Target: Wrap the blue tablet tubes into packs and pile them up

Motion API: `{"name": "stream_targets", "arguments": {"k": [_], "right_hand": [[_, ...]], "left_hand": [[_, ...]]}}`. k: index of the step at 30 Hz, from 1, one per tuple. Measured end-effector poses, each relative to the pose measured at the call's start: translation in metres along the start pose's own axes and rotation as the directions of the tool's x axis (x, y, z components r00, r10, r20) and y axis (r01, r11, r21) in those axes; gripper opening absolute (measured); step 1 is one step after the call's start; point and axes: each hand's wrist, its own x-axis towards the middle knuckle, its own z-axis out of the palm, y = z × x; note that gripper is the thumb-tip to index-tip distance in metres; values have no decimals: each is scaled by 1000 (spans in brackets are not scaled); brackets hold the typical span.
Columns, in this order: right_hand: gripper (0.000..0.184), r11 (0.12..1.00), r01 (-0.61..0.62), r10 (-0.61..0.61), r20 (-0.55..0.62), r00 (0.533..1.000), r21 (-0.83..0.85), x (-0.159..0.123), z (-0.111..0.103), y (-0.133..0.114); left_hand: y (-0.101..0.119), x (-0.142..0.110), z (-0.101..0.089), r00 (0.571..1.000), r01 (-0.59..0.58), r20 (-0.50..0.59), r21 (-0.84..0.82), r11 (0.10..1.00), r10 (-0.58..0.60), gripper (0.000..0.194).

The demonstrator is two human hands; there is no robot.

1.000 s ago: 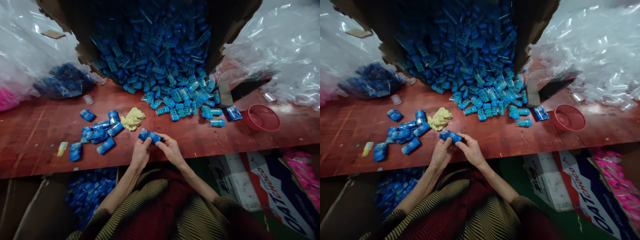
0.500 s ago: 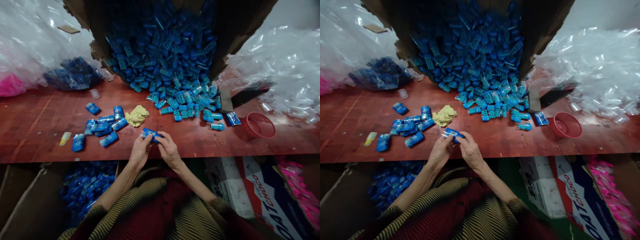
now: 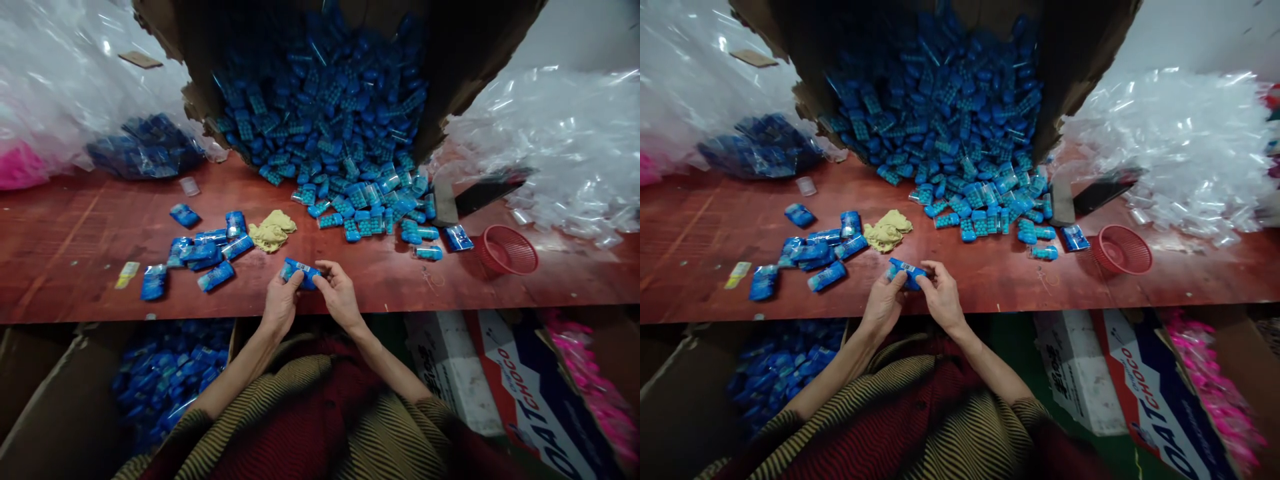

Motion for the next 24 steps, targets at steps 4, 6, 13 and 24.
{"name": "stream_targets", "arguments": {"k": [4,6,13,24], "right_hand": [[24,998,25,-25,4,1000,-56,0,-1,1],[23,993,65,-63,26,998,-96,-1,-1,0],[30,985,108,-98,78,992,-138,-4,7,4],[31,1000,-5,6,235,972,-7,-1,28,4]], "left_hand": [[2,-1,-3,988,84,134,-13,996,-81,39],[1,-1,-3,993,73,90,-20,997,-71,38],[-3,-1,-3,998,24,-66,-1,1000,-24,38],[9,2,-30,971,-39,-218,238,971,92,43]]}}
